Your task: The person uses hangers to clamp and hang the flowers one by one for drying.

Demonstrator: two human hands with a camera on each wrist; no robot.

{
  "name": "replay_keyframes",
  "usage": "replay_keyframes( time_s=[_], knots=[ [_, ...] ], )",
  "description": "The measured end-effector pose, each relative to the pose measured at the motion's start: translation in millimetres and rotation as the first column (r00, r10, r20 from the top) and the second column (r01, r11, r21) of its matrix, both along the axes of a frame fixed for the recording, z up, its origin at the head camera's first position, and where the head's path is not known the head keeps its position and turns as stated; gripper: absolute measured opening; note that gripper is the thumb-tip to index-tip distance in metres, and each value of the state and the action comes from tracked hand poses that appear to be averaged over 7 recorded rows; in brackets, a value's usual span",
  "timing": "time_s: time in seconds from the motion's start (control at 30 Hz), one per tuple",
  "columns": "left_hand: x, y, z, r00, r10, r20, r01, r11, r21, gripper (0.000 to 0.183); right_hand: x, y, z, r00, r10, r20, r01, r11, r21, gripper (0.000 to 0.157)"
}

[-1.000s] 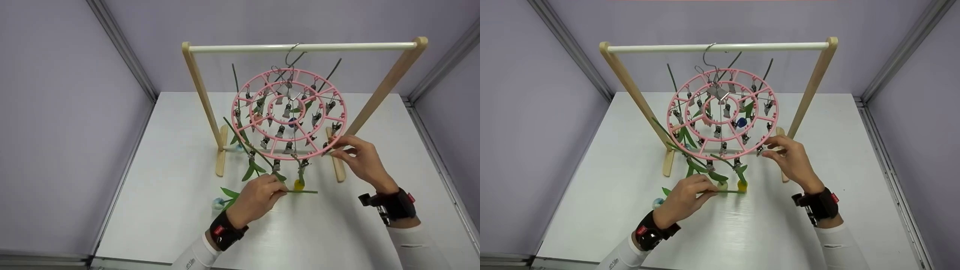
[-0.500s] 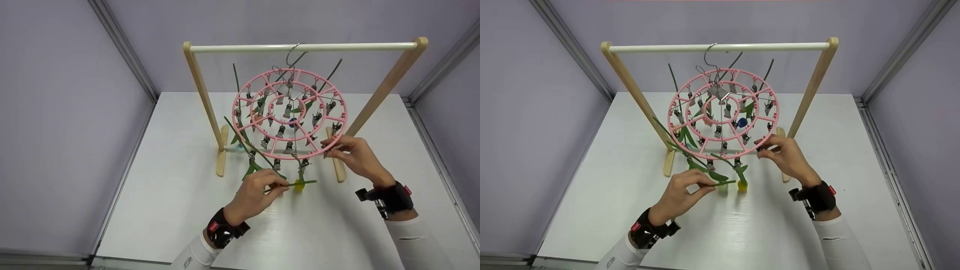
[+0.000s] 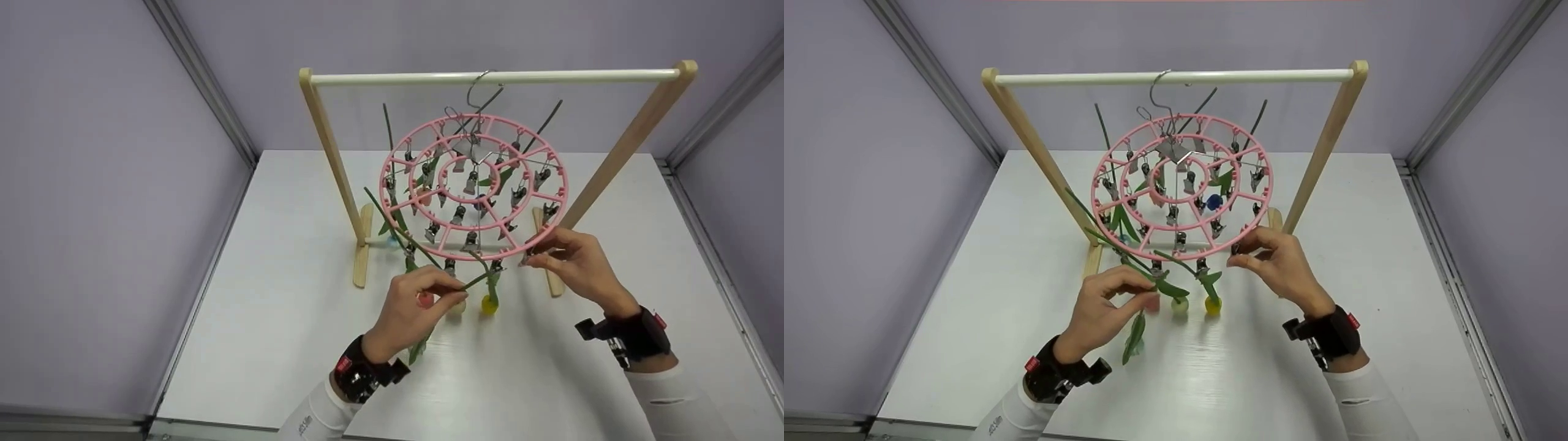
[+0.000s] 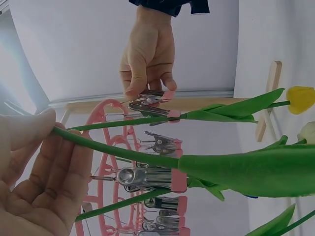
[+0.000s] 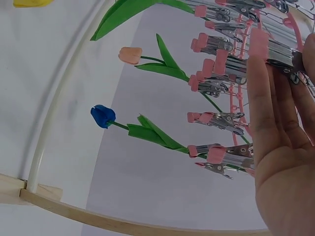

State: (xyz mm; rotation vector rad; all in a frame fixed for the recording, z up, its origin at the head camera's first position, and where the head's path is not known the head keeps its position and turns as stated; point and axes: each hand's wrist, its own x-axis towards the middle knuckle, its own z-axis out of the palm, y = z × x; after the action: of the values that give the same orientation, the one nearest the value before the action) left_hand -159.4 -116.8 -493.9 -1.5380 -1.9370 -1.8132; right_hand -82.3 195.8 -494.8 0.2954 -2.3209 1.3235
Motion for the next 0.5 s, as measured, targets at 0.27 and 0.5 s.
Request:
replay_keyframes(
  time_s=[0.27, 0.5],
  knots=[
    [3.2, 0, 4.3, 0.999, -0.017, 0.052, 0.014, 0.998, 0.054, 0.008, 2.3, -13, -3.1, 0.999, 0.034, -0.024, -0.035, 0.999, -0.032, 0.039],
    [7.4, 2, 6.1, 0.993, -0.044, 0.106, 0.034, 0.995, 0.097, 0.009, 4.7, -26, -4.7, 1.000, 0.019, -0.020, -0.019, 1.000, 0.003, 0.039]
  ],
)
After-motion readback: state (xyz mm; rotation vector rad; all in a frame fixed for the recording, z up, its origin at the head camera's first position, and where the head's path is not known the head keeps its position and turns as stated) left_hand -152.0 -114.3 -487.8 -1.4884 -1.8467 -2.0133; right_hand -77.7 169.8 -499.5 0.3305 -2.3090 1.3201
